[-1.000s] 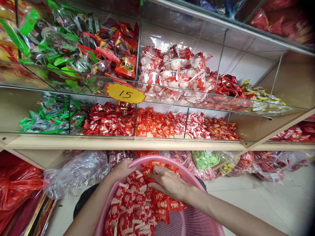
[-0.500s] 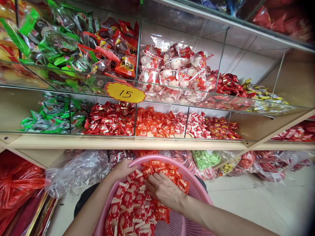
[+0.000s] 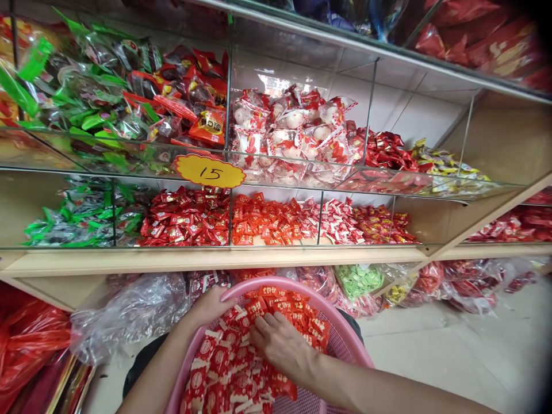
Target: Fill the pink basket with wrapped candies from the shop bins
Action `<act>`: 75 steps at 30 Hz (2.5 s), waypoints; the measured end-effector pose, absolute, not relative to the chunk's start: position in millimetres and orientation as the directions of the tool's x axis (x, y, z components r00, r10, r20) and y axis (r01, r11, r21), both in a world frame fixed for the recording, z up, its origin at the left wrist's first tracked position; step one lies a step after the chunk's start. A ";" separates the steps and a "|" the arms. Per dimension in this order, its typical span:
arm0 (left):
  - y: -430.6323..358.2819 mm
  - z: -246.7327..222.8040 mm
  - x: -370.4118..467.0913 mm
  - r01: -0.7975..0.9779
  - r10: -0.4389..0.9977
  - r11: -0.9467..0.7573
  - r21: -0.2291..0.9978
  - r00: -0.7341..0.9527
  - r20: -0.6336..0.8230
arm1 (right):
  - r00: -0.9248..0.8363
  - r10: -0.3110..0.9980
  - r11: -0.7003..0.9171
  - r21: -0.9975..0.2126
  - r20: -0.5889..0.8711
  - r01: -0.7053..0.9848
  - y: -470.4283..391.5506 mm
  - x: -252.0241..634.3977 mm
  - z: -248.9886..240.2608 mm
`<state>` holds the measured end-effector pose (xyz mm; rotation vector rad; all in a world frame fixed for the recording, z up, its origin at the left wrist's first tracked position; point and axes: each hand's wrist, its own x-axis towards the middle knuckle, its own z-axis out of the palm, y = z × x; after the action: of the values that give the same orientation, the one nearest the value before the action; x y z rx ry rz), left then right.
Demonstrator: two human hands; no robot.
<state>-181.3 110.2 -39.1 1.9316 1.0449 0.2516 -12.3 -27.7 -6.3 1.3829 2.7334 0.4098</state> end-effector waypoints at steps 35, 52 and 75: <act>111.2 -32.7 -176.4 0.608 0.756 -0.246 0.755 0.607 -0.243 | -0.336 0.941 0.336 0.220 -0.038 0.916 134.6 94.6 120.6; 114.5 -39.8 -178.9 0.590 0.740 -0.292 0.753 0.638 -0.213 | -0.348 0.925 0.377 0.268 -0.149 0.887 149.1 85.9 102.7; 110.2 -28.6 -175.4 0.592 0.739 -0.287 0.753 0.637 -0.219 | -0.308 0.922 0.323 0.023 -0.236 0.946 143.1 74.8 114.7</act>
<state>-175.4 110.2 -28.6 1.9927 1.0422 0.2152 74.8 143.1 114.7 1.7083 2.3800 -0.1762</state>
